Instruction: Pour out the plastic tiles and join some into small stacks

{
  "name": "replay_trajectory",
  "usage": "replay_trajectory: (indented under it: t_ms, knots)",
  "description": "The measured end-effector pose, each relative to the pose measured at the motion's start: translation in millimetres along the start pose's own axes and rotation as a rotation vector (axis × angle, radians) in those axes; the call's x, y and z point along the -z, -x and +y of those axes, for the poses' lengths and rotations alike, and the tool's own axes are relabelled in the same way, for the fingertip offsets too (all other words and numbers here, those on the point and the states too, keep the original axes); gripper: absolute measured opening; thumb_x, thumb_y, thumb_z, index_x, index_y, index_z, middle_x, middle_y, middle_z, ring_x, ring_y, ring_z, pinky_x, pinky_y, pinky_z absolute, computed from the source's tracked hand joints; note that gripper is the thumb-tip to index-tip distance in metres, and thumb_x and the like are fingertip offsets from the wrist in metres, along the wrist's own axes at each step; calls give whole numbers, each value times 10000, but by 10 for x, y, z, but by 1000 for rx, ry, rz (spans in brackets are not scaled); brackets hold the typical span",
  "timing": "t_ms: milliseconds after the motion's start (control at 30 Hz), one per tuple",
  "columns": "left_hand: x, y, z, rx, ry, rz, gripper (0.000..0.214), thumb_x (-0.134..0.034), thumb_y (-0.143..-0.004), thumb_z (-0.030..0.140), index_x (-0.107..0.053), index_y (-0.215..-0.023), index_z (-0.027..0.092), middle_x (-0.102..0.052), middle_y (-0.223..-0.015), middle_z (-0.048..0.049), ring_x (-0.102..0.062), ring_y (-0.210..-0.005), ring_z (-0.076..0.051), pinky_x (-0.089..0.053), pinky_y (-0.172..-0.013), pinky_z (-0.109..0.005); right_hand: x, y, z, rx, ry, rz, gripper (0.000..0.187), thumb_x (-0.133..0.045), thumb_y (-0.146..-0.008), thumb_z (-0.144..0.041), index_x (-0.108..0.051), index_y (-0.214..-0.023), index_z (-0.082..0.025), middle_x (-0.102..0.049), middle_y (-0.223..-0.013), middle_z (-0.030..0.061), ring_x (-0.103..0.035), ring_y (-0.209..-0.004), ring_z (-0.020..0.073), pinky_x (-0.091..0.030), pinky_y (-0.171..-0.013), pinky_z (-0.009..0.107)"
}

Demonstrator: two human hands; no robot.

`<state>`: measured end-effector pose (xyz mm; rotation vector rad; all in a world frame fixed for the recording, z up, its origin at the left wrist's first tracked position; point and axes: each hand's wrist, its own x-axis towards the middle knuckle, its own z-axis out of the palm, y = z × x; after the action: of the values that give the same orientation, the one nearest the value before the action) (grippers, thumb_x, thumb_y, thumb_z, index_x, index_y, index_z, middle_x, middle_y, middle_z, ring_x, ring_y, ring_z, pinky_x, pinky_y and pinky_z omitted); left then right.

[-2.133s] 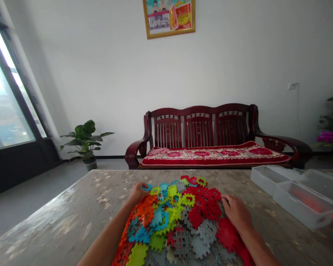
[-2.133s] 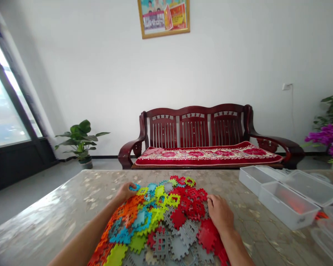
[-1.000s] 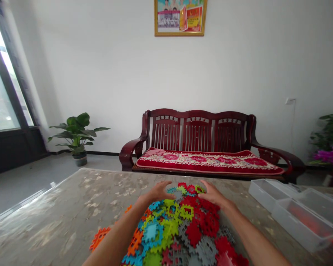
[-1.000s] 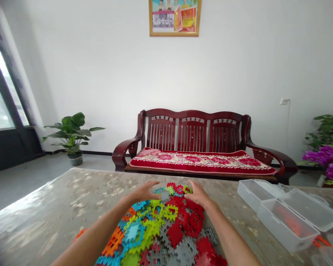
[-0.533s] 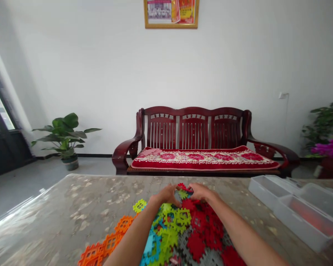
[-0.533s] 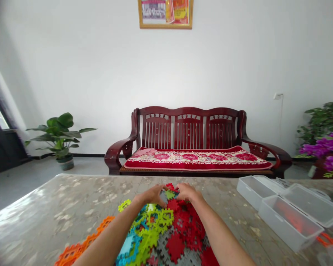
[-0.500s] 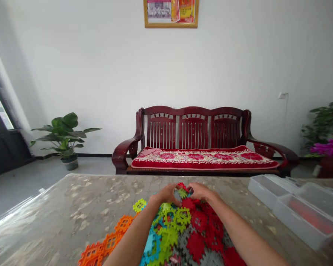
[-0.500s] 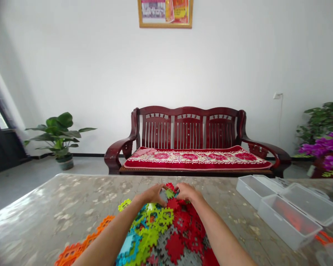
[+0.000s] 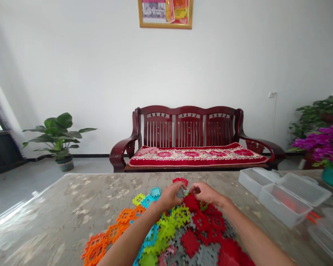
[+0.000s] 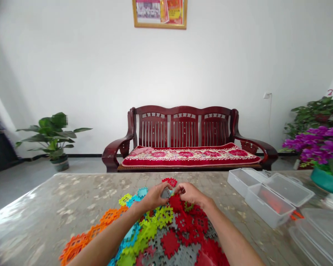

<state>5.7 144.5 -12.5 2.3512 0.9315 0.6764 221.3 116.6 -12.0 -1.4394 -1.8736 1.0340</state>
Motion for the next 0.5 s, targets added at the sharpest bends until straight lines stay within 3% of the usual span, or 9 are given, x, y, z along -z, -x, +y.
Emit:
replay_trajectory:
  t_ms: [133,233,367,433,500]
  knots:
    - [-23,234,275,-71,-33,-35,350,-595,-739,166,-618,-1075,259,-670,-1040,-14,-611,-952,-176,-455,-825,-249,123,381,-100,-16,-171,-189,353,-557,-563,-149,-694,-887,-174,-701,-770,-16,-608,-690,138,-453,-627,225]
    - [26,447,444,-174,-1,-172,320,-641,-782,253,-637,-1101,280,-670,-1087,-20,-606,-1022,-192,-449,-894,-269,280,481,-86,-28,-161,-257,320,-586,-630,-209,-704,-925,-168,-716,-793,-2,-624,-692,142,-464,-631,236]
    - [93,700,514,-287,53,-318,541,-741,-719,517,-622,-1201,302,-648,-1219,-32,-563,-1159,-235,-401,-1025,-325,355,149,14,-15,99,-26,332,-576,-721,-258,-688,-1007,-132,-734,-939,73,-668,-837,193,-517,-765,299]
    - [108,769,478,-235,55,-263,480,-670,-781,564,-640,-1184,305,-650,-1231,-41,-551,-1186,-233,-382,-1057,-336,284,-157,48,6,355,87,428,-549,-742,-222,-648,-1147,-127,-707,-1097,113,-659,-976,223,-516,-850,334]
    - [114,792,409,-145,12,-162,396,-580,-858,550,-654,-1165,311,-646,-1251,-48,-525,-1227,-237,-354,-1095,-365,157,-475,60,18,452,108,533,-559,-740,-199,-590,-1268,-135,-620,-1287,144,-585,-1161,259,-457,-980,378]
